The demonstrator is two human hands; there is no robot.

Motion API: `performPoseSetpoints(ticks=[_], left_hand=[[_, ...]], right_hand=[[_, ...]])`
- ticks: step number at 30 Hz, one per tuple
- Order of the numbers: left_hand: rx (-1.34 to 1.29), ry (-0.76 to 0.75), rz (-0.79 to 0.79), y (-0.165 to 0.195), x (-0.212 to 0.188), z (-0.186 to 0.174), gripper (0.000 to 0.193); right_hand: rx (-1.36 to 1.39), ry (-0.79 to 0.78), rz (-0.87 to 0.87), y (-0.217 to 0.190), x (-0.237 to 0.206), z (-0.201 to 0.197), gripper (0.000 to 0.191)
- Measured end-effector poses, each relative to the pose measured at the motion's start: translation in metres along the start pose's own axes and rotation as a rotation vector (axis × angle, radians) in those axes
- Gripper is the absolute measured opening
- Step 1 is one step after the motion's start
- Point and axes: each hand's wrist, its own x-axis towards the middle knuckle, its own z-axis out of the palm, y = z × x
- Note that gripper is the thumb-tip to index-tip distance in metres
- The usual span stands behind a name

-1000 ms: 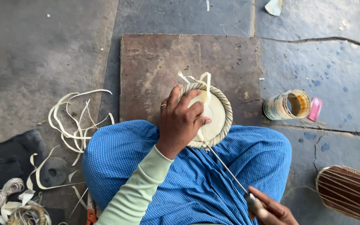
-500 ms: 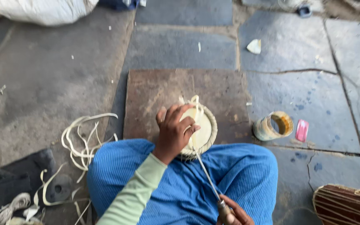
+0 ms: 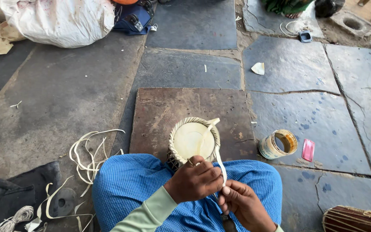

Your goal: The person sits cross-legged on the ground with a small drum on their lap and laces a flat leather strap around its rim. They thread the strap through the drum's side loops, pull it tight by hand, and use a wooden-handled awl to help tighten and seat the strap around the drum head.

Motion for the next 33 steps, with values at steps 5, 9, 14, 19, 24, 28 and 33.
performPoseSetpoints(ticks=[5,9,14,19,24,28,33], left_hand=[[-0.019,0.025,-0.023,0.008,0.000,0.004,0.018],[-0.058,-0.005,-0.062,0.006,-0.002,0.006,0.027],[-0.160,0.079,-0.264,-0.002,-0.012,0.007,0.027],[-0.132,0.269,-0.534,-0.019,-0.017,0.013,0.032],[-0.341,0.466,-0.924,-0.055,-0.021,0.014,0.027],[-0.424,0.507,-0.979,-0.064,-0.029,0.019,0.022],[-0.366,0.463,-1.006,-0.047,-0.034,0.020,0.036]], right_hand=[[-0.088,0.187,-0.136,-0.006,-0.003,0.019,0.031],[0.118,0.043,-0.267,-0.001,-0.001,0.016,0.034],[0.327,-0.307,-0.458,0.005,-0.010,-0.004,0.070],[-0.083,-0.395,-0.508,0.015,-0.031,-0.017,0.084],[-0.550,-0.229,-0.927,0.021,-0.062,-0.013,0.039],[-0.882,-0.398,-0.679,-0.003,-0.077,-0.008,0.039],[-1.005,-0.301,-0.561,-0.029,-0.075,0.026,0.042]])
